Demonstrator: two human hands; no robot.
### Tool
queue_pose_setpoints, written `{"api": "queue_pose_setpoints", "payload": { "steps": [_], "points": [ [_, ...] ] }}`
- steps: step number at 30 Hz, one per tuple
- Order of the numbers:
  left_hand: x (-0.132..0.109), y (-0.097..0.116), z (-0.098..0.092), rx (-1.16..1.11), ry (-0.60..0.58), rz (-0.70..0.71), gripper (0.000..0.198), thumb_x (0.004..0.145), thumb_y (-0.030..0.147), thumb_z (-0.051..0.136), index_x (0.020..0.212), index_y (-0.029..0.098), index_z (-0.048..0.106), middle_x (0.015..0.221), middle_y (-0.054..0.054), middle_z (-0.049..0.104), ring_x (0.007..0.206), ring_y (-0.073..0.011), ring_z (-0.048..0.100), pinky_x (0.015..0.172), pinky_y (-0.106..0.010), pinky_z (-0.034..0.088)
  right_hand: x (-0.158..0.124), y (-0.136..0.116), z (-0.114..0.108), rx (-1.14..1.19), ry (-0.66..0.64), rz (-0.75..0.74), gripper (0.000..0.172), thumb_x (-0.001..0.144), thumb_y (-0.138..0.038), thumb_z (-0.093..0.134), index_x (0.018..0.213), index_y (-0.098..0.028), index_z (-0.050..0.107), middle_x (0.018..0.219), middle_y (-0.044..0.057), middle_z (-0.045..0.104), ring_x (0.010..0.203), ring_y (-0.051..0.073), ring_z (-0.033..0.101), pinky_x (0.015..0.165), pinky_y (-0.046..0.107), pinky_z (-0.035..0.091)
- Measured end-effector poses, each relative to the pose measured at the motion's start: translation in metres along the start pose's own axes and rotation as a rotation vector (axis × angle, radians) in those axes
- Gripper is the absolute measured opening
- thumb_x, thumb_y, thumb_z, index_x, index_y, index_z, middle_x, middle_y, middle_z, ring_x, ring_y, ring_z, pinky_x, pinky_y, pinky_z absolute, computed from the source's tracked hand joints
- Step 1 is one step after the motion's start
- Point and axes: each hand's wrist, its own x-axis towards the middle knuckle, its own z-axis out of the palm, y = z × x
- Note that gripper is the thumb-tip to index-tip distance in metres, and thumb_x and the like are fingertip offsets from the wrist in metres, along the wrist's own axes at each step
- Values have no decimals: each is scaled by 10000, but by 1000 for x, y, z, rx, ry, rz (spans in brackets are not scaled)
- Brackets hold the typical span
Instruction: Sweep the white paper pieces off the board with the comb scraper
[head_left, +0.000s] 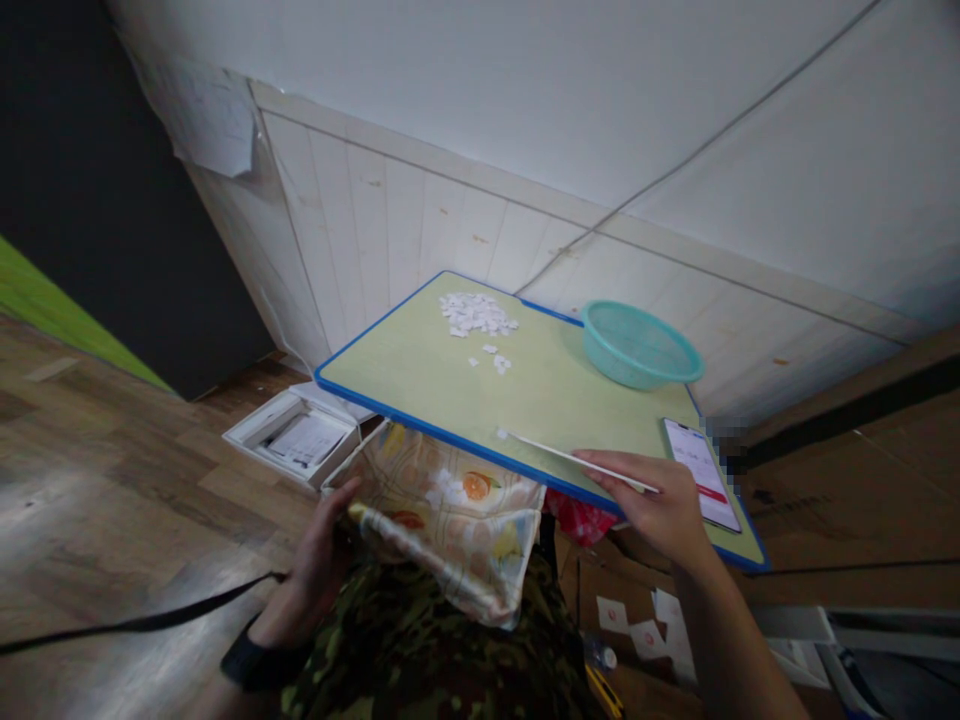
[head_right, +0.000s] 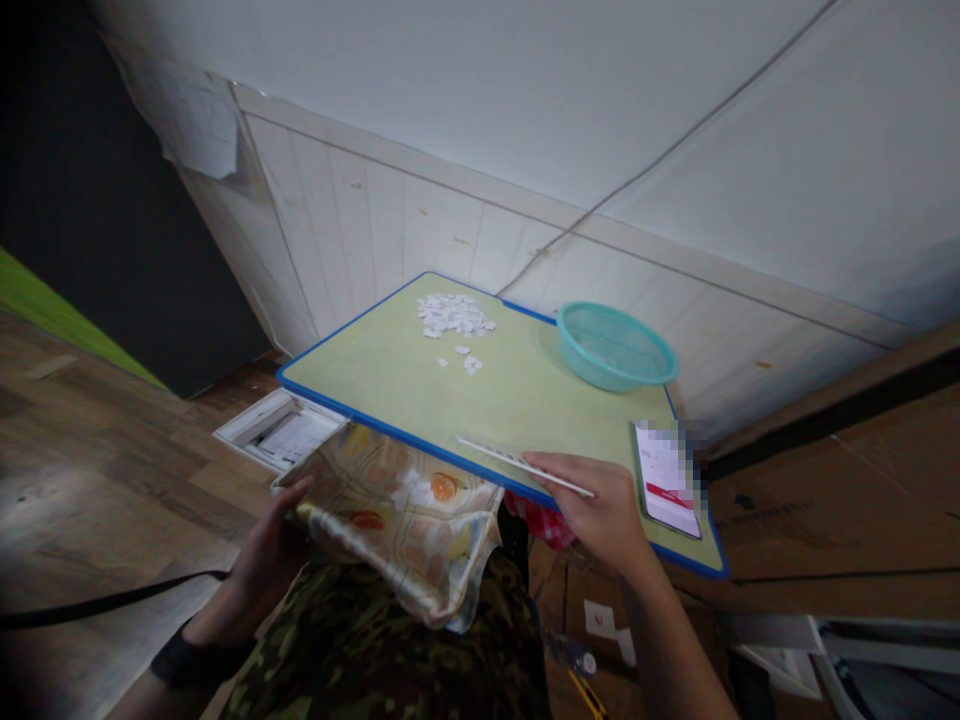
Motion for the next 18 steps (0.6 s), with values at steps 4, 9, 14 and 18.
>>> {"api": "queue_pose_setpoints", "payload": {
  "steps": [4,9,14,18],
  "points": [
    [3,-1,-3,11,-51,-32,167,763,317,669,822,164,696,631,-34,726,569,-232,678,530,-333,552,-12,-19,4,60,-36,-30,335,825,-153,631,1077,-352,726,1032,-11,740,908,235,725,793,368,610],
    [-1,1,-2,7,-90,-67,220,783,333,652,855,138,724,688,-83,763,615,-284,710,573,-395,581,-11,-32,9,118,-12,-25,271,815,-172,659,1019,-327,749,976,-3,752,844,238,735,730,356,622],
    [-5,3,2,-16,-109,-74,252,787,305,647,922,111,736,788,-114,786,694,-313,730,631,-428,595,-8,-29,5,-116,156,30,204,814,-192,668,952,-306,765,917,6,761,771,237,738,705,342,615],
    [-3,0,-1,-20,-68,-19,191,742,280,694,855,129,726,636,-45,744,572,-250,699,535,-347,571,-12,-29,5,-129,127,-76,216,806,-157,668,977,-254,757,909,15,767,751,218,740,671,295,604]
  ]
}}
